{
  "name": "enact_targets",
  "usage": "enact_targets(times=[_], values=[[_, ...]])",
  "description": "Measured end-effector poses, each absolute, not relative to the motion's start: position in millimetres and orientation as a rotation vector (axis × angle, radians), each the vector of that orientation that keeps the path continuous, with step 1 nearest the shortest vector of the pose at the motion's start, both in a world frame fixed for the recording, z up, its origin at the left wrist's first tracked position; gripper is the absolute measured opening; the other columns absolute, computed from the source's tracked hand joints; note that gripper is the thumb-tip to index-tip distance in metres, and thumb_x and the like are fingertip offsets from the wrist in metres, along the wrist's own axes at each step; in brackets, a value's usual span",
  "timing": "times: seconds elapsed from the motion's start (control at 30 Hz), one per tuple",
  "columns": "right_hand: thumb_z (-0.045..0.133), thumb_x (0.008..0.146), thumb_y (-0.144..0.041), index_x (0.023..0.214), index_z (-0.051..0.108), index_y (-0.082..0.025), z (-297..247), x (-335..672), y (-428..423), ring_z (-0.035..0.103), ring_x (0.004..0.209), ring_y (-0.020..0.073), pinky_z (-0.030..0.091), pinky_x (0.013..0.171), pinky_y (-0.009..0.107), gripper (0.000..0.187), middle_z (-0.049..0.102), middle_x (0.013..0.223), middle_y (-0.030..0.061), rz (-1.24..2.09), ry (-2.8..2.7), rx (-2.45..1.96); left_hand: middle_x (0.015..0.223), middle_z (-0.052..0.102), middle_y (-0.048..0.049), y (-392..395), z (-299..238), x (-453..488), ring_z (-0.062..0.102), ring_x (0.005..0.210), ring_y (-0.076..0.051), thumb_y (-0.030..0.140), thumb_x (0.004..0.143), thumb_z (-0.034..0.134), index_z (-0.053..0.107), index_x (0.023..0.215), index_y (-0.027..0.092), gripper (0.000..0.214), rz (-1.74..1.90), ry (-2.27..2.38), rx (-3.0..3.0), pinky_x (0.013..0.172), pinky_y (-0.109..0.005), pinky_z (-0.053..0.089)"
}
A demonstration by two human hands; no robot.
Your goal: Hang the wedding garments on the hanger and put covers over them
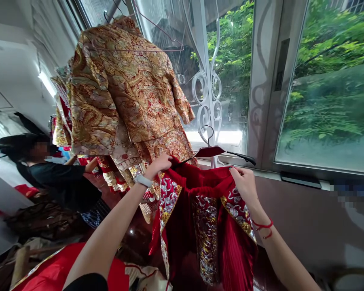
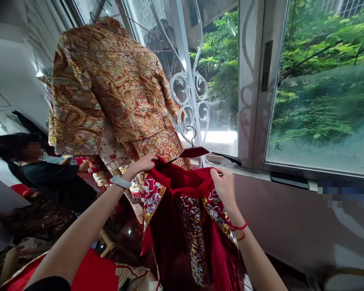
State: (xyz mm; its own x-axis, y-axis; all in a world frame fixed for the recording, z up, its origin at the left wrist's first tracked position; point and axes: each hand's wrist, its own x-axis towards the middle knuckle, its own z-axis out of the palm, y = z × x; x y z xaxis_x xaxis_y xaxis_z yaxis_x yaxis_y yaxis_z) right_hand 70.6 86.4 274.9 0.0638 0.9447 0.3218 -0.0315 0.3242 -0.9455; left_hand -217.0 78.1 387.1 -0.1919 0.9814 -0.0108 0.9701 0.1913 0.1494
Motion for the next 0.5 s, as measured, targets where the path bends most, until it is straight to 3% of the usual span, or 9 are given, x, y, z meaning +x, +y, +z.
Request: enact_targets(times=[0.2, 0.5], values=[[0.049, 0.072, -0.034, 0.054, 0.038, -0.02, 277.7, 81.2, 77.4, 0.027, 0.052, 0.0098, 0.021, 0.047, 0.025, 0.025, 0.03, 0.051, -0.0045, 0.966, -1.173, -0.934, 0.072, 0.069, -0.0119, 96.7, 385.5, -152.6, 0.065, 0.074, -0.021, 0.009, 0.067, 0.053, 0.072, 0.079, 0.01, 0.022, 0.289, 2.383, 1.955, 0.063, -0.026, 0.044], [0.047, 0.071, -0.034, 0.051, 0.034, -0.021, 270.4, 80.5, 76.0, 0.025, 0.051, 0.0099, 0.019, 0.046, 0.025, 0.027, 0.029, 0.05, -0.0046, 0.976, -1.131, -0.93, 0.06, 0.066, -0.0058, 105.5, 346.4, -117.1, 0.064, 0.062, -0.017, 0.016, 0.073, 0.056, 0.071, 0.072, 0.011, 0.016, 0.568, 2.065, 1.945, 0.057, -0.024, 0.047]])
